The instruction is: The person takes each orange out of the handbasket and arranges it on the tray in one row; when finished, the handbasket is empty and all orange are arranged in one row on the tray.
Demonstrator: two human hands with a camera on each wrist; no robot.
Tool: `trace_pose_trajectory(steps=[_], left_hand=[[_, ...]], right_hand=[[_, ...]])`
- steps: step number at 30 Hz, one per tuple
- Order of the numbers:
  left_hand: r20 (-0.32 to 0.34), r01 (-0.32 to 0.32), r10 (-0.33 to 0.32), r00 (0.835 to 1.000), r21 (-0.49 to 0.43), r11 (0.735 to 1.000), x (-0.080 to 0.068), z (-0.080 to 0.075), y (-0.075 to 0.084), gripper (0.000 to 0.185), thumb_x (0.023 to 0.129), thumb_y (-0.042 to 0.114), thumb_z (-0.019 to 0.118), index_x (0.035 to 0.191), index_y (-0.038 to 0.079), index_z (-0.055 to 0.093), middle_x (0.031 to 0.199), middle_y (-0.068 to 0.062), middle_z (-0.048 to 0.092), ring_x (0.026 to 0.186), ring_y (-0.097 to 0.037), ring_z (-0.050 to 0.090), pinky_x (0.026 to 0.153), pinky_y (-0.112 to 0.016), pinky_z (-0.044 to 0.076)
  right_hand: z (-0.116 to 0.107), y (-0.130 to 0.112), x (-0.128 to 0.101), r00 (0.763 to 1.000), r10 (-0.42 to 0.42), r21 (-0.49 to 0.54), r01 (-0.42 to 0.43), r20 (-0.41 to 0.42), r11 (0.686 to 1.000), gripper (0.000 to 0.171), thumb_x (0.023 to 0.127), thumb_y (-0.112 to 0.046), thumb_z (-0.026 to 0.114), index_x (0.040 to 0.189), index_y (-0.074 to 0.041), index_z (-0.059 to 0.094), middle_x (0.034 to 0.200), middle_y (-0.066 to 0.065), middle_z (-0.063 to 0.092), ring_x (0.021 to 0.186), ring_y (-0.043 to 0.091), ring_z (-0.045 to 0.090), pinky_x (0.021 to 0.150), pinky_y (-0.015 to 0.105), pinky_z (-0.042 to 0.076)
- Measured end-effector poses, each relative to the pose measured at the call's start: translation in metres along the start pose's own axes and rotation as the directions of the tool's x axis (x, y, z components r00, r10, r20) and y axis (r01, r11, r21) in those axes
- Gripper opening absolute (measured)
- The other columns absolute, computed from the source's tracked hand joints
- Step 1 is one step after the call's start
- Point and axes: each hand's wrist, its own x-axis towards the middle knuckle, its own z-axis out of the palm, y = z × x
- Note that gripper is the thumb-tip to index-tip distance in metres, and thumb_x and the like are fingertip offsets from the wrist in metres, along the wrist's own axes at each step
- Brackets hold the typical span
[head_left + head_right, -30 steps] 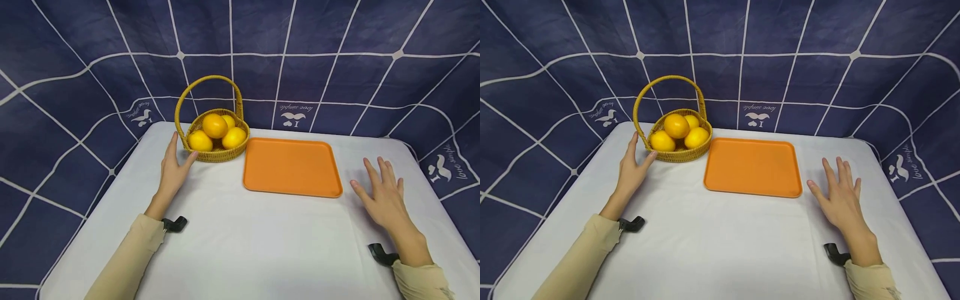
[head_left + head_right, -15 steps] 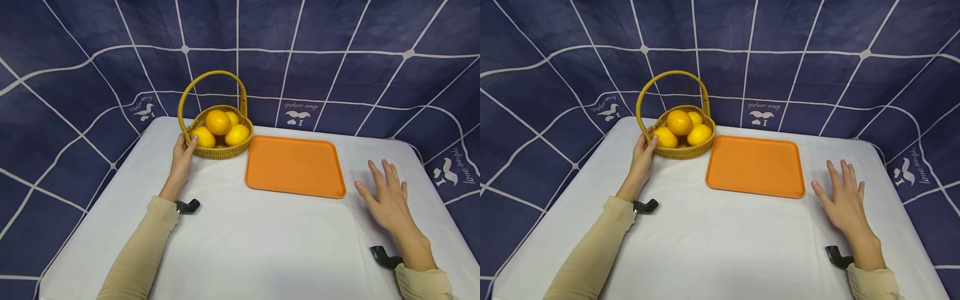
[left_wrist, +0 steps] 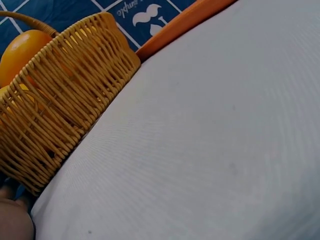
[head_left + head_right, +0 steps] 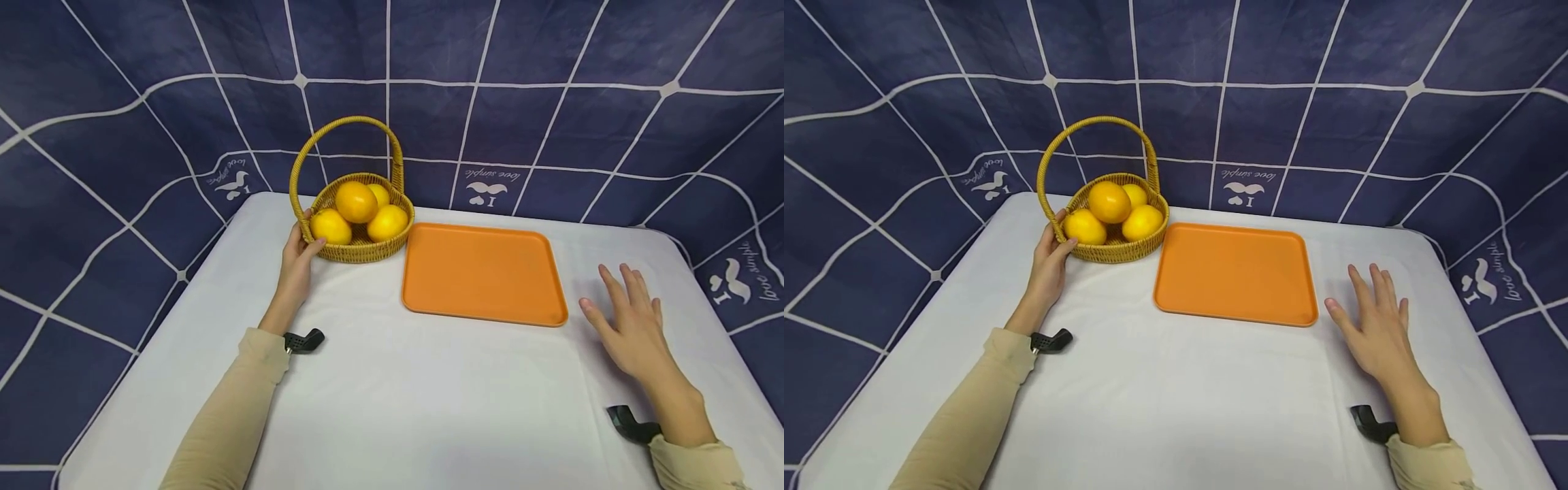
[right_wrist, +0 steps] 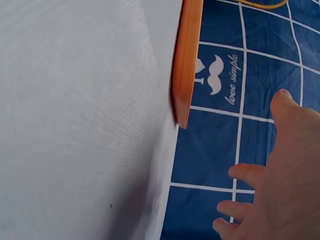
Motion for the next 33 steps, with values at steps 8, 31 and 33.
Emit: trace_pose_trajectory(steps=[8,31,33], left_hand=[[-0.015,0.003,-0.002,1.000,0.068,0.998,-0.004,-0.004,0.006,0.066,0.105,0.008,0.058,0.166,0.015,0.033,0.173,-0.001,0.030,0.159,-0.016,0.029,0.130,-0.027,0.025],[-0.013,0.007,-0.006,1.000,0.054,0.999,-0.003,0.000,-0.001,0.065,0.106,0.009,0.059,0.166,0.016,0.034,0.172,0.000,0.032,0.157,-0.014,0.031,0.129,-0.028,0.028],[-0.014,0.008,-0.008,1.000,0.054,0.999,-0.003,-0.001,-0.001,0.065,0.106,0.009,0.059,0.166,0.016,0.035,0.172,0.001,0.032,0.157,-0.014,0.031,0.129,-0.027,0.028]], right_hand=[[0.003,-0.015,0.012,0.999,-0.039,0.060,0.039,0.006,0.997,0.073,0.109,-0.044,0.051,0.168,-0.009,0.026,0.173,0.030,0.010,0.162,0.048,0.000,0.119,0.084,-0.003],[0.021,-0.140,0.095,0.966,-0.220,0.120,0.204,0.135,0.971,0.088,0.099,-0.042,0.073,0.169,-0.017,0.026,0.175,0.020,0.014,0.160,0.046,0.016,0.125,0.074,0.017],[0.025,-0.159,0.106,0.959,-0.248,0.133,0.230,0.140,0.964,0.089,0.098,-0.041,0.074,0.169,-0.019,0.024,0.176,0.017,0.014,0.161,0.045,0.017,0.126,0.072,0.020]])
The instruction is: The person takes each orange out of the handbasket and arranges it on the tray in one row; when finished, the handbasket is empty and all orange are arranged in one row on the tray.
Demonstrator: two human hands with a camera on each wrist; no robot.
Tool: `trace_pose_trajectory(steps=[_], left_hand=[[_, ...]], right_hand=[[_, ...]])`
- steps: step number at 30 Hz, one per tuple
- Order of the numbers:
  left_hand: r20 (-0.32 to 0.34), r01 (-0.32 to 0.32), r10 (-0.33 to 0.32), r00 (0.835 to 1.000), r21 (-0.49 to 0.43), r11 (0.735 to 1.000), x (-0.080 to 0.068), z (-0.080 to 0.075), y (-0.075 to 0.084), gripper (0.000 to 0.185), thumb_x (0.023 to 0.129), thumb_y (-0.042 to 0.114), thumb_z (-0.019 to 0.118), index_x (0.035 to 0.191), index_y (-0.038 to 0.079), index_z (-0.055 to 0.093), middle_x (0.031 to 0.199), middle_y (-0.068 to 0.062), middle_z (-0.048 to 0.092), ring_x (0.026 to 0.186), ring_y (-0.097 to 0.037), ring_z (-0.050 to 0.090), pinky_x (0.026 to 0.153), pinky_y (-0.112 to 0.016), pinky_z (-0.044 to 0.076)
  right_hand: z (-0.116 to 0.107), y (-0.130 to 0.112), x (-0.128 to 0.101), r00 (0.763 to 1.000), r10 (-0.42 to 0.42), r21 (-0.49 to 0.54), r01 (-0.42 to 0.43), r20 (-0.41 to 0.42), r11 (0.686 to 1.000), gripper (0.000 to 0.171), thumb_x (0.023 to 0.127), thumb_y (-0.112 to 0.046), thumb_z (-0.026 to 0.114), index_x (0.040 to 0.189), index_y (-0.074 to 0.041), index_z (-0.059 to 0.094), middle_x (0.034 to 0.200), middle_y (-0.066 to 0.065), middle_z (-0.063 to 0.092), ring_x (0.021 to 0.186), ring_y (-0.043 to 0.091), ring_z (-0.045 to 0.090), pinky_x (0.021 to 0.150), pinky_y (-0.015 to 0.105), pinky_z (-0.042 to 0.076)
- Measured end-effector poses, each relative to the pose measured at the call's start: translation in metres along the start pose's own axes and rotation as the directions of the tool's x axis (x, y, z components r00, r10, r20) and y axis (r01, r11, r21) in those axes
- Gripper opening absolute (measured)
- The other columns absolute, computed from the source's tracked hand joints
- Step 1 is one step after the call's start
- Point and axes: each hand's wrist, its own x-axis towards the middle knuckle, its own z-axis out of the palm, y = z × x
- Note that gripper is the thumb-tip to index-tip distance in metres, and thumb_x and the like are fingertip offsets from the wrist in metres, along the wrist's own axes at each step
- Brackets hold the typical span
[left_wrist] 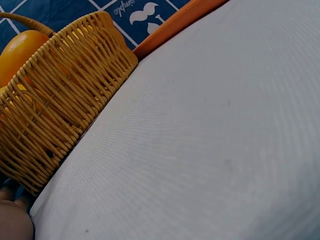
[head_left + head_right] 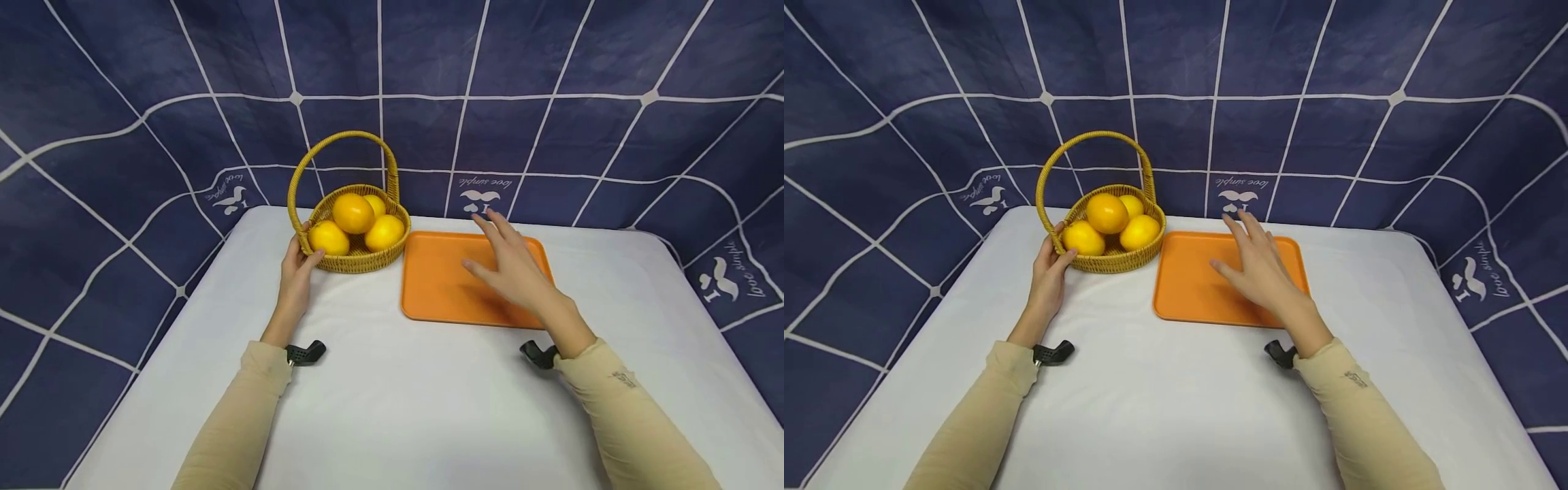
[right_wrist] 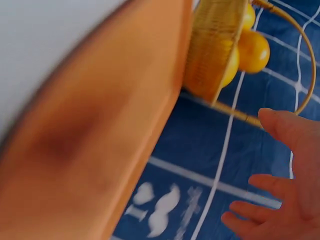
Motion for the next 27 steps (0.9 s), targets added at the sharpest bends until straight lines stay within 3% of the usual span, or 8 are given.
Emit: trace_pose_trajectory(steps=[9,14,19,27], left_hand=[[-0.004,-0.007,0.007,1.000,0.004,1.000,0.000,-0.006,0.001,0.065,0.105,0.007,0.059,0.165,0.016,0.036,0.172,0.000,0.033,0.158,-0.015,0.030,0.129,-0.026,0.028],[0.007,-0.005,0.005,1.000,-0.018,1.000,0.000,-0.004,0.001,0.066,0.105,0.006,0.060,0.166,0.015,0.035,0.172,-0.002,0.032,0.158,-0.017,0.030,0.129,-0.026,0.029],[0.006,0.005,-0.005,1.000,-0.009,1.000,-0.002,-0.001,0.001,0.066,0.105,0.007,0.060,0.166,0.017,0.035,0.172,0.000,0.032,0.157,-0.016,0.031,0.128,-0.026,0.030],[-0.001,-0.014,0.014,1.000,-0.002,1.000,-0.002,0.003,0.000,0.064,0.106,0.009,0.059,0.165,0.017,0.036,0.171,0.001,0.034,0.156,-0.017,0.033,0.129,-0.028,0.029]], right_hand=[[0.020,-0.063,0.077,0.988,-0.149,0.052,0.147,0.041,0.988,0.088,0.096,-0.028,0.079,0.167,-0.013,0.029,0.175,0.015,0.020,0.160,0.035,0.025,0.129,0.056,0.029],[0.033,-0.089,0.110,0.982,-0.182,0.097,0.176,0.057,0.980,0.087,0.094,-0.021,0.081,0.165,-0.012,0.033,0.172,0.014,0.028,0.157,0.034,0.034,0.128,0.052,0.032],[0.046,-0.105,0.134,0.966,-0.222,0.129,0.205,0.131,0.970,0.091,0.092,-0.013,0.083,0.166,-0.016,0.031,0.173,0.012,0.026,0.158,0.033,0.031,0.130,0.050,0.029],[0.065,-0.116,0.153,0.939,-0.297,0.139,0.275,0.174,0.951,0.090,0.093,-0.025,0.083,0.167,-0.019,0.031,0.175,0.011,0.022,0.161,0.030,0.024,0.132,0.054,0.022]])
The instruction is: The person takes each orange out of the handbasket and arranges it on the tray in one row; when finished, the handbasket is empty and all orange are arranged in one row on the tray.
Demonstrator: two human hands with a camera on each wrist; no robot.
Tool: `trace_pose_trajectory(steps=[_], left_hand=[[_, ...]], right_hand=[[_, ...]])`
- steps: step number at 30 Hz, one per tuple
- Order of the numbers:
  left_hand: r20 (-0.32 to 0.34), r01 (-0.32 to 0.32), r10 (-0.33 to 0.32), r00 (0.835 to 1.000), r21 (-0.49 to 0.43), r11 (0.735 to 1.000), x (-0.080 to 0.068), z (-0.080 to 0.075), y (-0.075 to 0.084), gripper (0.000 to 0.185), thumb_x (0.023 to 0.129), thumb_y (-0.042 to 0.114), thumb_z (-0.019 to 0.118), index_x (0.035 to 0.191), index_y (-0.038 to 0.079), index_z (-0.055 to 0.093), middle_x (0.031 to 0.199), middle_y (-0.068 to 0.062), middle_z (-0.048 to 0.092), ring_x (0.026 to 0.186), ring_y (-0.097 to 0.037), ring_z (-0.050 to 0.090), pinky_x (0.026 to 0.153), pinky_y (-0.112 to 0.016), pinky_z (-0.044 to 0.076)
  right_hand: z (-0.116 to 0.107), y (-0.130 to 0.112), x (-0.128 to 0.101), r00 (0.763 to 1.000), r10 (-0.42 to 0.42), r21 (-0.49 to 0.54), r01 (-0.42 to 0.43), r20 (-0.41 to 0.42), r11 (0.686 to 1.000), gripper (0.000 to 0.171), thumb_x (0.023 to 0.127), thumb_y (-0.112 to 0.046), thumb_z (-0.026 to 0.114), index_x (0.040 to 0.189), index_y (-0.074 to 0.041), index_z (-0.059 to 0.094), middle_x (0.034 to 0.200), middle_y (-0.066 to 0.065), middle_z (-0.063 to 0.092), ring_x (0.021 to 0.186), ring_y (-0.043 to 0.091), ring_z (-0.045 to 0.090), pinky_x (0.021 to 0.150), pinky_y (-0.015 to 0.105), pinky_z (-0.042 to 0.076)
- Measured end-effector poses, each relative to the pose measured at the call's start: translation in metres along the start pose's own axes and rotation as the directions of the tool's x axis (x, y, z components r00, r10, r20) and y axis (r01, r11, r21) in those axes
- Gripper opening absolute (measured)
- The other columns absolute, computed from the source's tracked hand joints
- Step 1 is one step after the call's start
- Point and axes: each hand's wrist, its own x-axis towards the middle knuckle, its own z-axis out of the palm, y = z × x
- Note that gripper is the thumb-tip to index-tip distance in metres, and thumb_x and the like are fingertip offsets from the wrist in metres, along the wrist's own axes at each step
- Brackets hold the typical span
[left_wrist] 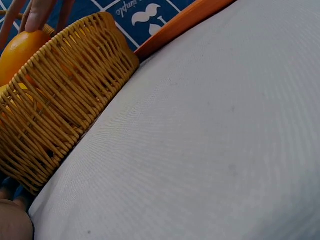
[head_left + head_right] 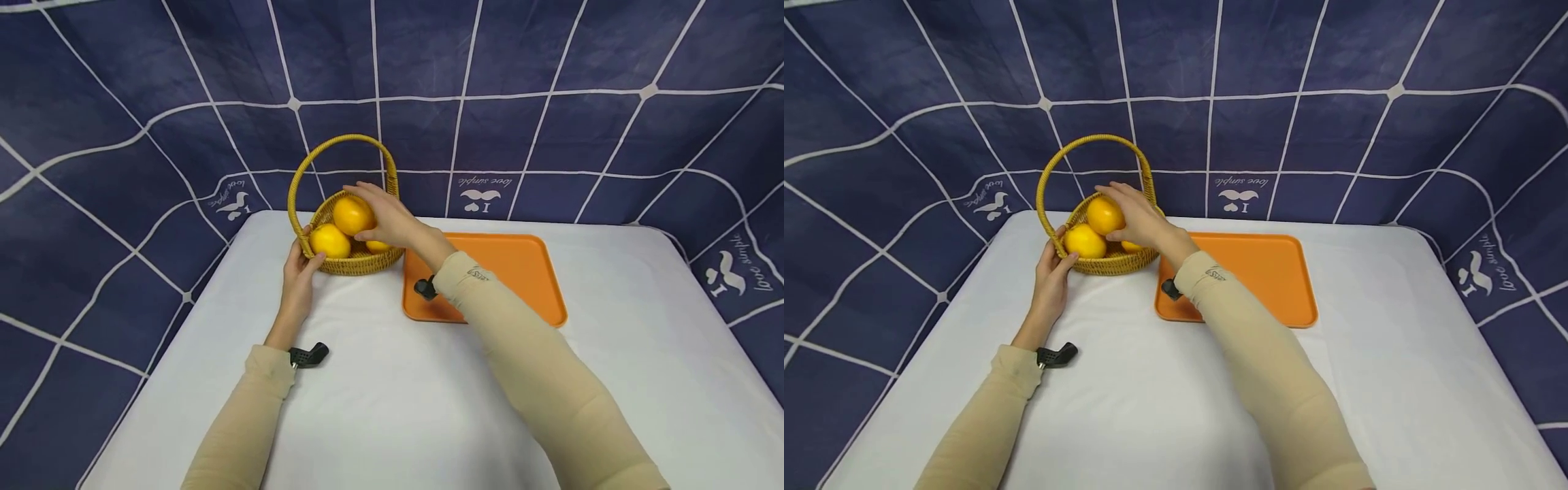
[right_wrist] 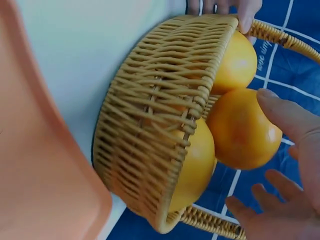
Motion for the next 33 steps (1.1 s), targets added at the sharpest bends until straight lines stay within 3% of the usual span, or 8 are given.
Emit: trace_pose_trajectory(steps=[6,13,21,26,33], left_hand=[[0.010,0.017,-0.016,1.000,-0.041,0.999,-0.002,0.002,0.006,0.066,0.105,0.005,0.059,0.166,0.011,0.034,0.172,-0.005,0.032,0.157,-0.021,0.032,0.130,-0.030,0.028],[0.021,0.040,-0.039,0.999,-0.057,0.998,-0.006,0.005,0.022,0.066,0.104,0.001,0.058,0.165,0.005,0.033,0.172,-0.012,0.031,0.156,-0.023,0.034,0.127,-0.028,0.032],[0.017,0.006,-0.006,1.000,-0.053,0.999,0.002,0.002,0.000,0.066,0.105,0.006,0.059,0.166,0.013,0.033,0.172,-0.005,0.032,0.158,-0.020,0.031,0.129,-0.029,0.029],[0.011,-0.009,0.009,1.000,-0.025,1.000,0.004,0.002,-0.003,0.065,0.106,0.008,0.060,0.165,0.015,0.036,0.171,-0.001,0.034,0.157,-0.016,0.033,0.129,-0.029,0.029],[-0.006,0.005,-0.005,1.000,0.000,1.000,0.002,-0.001,-0.002,0.064,0.106,0.009,0.059,0.165,0.016,0.036,0.171,-0.001,0.035,0.157,-0.017,0.033,0.130,-0.033,0.028]], right_hand=[[0.008,-0.002,0.009,1.000,0.023,-0.006,-0.023,0.012,1.000,0.090,0.093,-0.020,0.082,0.167,-0.020,0.031,0.175,0.010,0.024,0.161,0.032,0.025,0.132,0.054,0.021],[0.017,0.003,0.014,1.000,0.009,-0.020,-0.009,-0.021,1.000,0.079,0.091,-0.015,0.083,0.160,-0.015,0.044,0.163,0.007,0.046,0.152,0.027,0.040,0.128,0.046,0.032],[0.014,0.007,0.002,0.989,0.004,0.051,0.004,-0.151,0.999,0.078,0.085,-0.013,0.084,0.155,-0.014,0.051,0.156,0.007,0.054,0.143,0.028,0.050,0.120,0.044,0.042],[0.008,0.012,-0.022,0.959,0.050,0.082,-0.028,-0.277,0.996,0.078,0.083,-0.016,0.084,0.154,-0.016,0.053,0.153,0.006,0.056,0.135,0.028,0.056,0.115,0.047,0.046],[0.000,0.026,-0.052,0.890,0.158,0.134,-0.111,-0.427,0.985,0.076,0.082,-0.023,0.087,0.151,-0.016,0.056,0.147,0.009,0.060,0.132,0.030,0.057,0.117,0.052,0.040]])
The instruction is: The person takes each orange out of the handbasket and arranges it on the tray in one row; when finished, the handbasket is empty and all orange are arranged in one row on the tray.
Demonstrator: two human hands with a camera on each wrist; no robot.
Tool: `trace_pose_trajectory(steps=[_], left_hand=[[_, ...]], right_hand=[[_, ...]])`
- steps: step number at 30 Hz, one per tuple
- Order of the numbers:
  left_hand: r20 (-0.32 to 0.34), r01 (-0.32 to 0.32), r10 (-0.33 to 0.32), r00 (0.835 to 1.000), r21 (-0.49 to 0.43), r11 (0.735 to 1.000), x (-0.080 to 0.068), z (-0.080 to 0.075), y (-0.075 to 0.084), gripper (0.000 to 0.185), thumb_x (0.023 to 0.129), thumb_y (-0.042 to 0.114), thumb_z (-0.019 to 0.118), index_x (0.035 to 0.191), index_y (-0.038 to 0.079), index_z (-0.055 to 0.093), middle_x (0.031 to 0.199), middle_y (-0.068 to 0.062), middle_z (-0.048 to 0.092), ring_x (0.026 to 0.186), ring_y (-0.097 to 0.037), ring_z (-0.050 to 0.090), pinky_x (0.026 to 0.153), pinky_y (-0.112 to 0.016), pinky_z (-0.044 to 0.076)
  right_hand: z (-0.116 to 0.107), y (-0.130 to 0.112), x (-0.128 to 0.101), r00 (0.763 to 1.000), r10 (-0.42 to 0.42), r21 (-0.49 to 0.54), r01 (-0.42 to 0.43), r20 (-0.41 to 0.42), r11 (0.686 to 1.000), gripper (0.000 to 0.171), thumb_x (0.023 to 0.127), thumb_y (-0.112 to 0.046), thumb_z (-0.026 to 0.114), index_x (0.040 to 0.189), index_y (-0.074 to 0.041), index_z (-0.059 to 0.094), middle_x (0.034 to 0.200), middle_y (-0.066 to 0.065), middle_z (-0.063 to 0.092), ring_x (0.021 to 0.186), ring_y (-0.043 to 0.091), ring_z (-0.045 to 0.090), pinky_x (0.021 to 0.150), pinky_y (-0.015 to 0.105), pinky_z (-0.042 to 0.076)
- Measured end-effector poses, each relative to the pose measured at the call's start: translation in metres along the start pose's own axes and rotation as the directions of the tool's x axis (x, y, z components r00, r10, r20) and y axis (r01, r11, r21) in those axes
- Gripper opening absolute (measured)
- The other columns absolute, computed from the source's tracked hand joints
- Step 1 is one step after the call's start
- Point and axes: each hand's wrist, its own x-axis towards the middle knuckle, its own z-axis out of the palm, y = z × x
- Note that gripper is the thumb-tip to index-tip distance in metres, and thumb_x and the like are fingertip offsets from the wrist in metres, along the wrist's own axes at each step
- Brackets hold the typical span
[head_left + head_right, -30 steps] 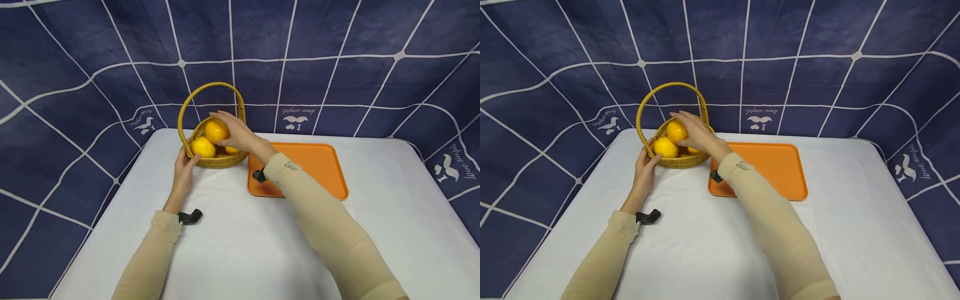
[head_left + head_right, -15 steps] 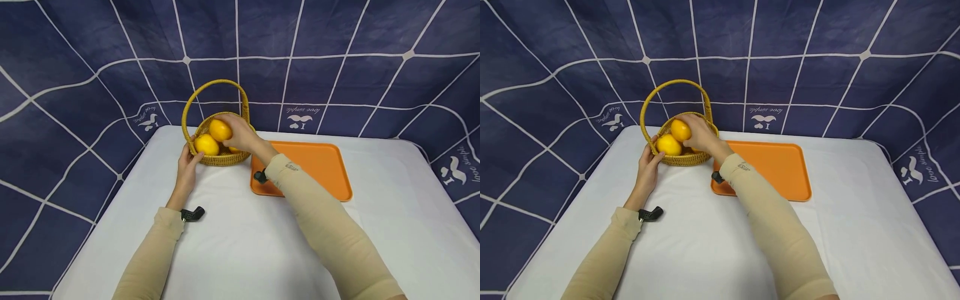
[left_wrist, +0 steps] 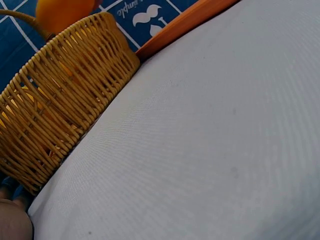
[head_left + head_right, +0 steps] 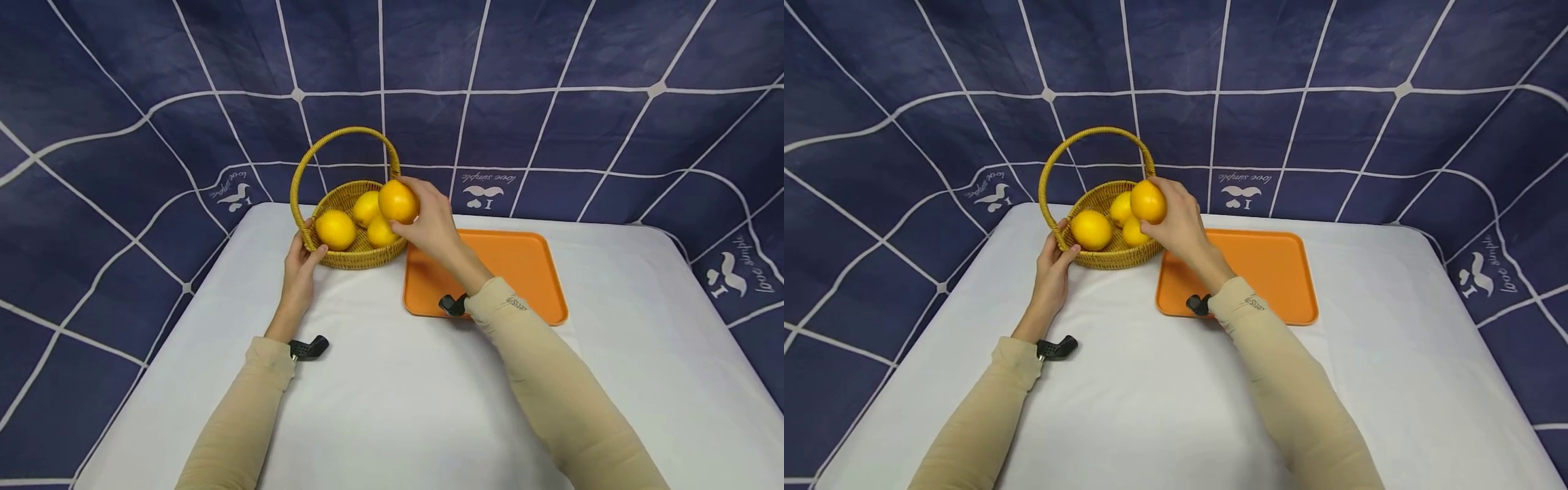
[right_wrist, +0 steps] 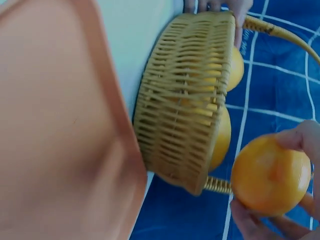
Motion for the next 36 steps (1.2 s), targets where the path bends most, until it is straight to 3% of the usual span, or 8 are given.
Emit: trace_pose_trajectory(steps=[8,17,21,28,32,36], left_hand=[[0.005,-0.012,0.013,1.000,-0.021,1.000,0.000,-0.002,0.000,0.065,0.106,0.008,0.060,0.165,0.015,0.036,0.171,-0.002,0.034,0.158,-0.020,0.033,0.129,-0.030,0.030],[0.003,-0.002,0.002,1.000,-0.037,0.999,0.001,-0.002,0.002,0.066,0.105,0.009,0.062,0.165,0.017,0.036,0.171,-0.001,0.034,0.158,-0.019,0.033,0.129,-0.030,0.031],[0.005,0.000,0.001,1.000,-0.043,0.999,0.001,-0.002,0.002,0.066,0.105,0.009,0.062,0.165,0.016,0.036,0.171,-0.003,0.034,0.158,-0.020,0.033,0.129,-0.030,0.030],[0.001,0.003,-0.003,1.000,-0.026,1.000,0.001,-0.002,-0.001,0.065,0.105,0.010,0.062,0.165,0.016,0.036,0.171,-0.003,0.035,0.157,-0.020,0.034,0.129,-0.029,0.031],[0.007,0.004,-0.004,1.000,-0.029,1.000,0.001,-0.003,-0.001,0.065,0.105,0.009,0.062,0.165,0.015,0.036,0.171,-0.004,0.034,0.157,-0.020,0.034,0.129,-0.030,0.031],[0.009,0.000,0.000,1.000,-0.022,1.000,0.001,-0.004,-0.001,0.066,0.105,0.010,0.062,0.166,0.016,0.035,0.172,-0.004,0.033,0.158,-0.020,0.033,0.129,-0.029,0.030]], right_hand=[[-0.010,0.022,-0.017,0.983,0.158,-0.051,-0.163,-0.096,0.985,0.075,0.081,-0.025,0.086,0.148,-0.010,0.056,0.139,0.016,0.064,0.124,0.037,0.058,0.109,0.054,0.045],[0.009,0.040,-0.034,0.950,0.306,-0.121,-0.311,-0.062,0.943,0.078,0.081,-0.026,0.089,0.147,-0.005,0.054,0.136,0.024,0.061,0.122,0.041,0.058,0.107,0.051,0.051],[0.017,0.044,-0.039,0.947,0.321,-0.174,-0.321,-0.028,0.931,0.080,0.083,-0.032,0.090,0.148,-0.007,0.051,0.136,0.023,0.058,0.121,0.040,0.059,0.108,0.050,0.052],[0.011,0.043,-0.040,0.942,0.336,-0.229,-0.324,0.016,0.918,0.091,0.082,-0.044,0.091,0.152,-0.008,0.046,0.138,0.022,0.055,0.121,0.041,0.058,0.108,0.052,0.051],[0.005,0.038,-0.039,0.929,0.365,-0.224,-0.344,0.060,0.912,0.097,0.082,-0.047,0.089,0.157,-0.009,0.041,0.146,0.023,0.051,0.128,0.041,0.055,0.114,0.053,0.048],[-0.003,0.033,-0.037,0.932,0.357,-0.190,-0.339,0.070,0.922,0.098,0.083,-0.048,0.088,0.158,-0.007,0.040,0.151,0.023,0.049,0.134,0.041,0.052,0.118,0.054,0.044]])
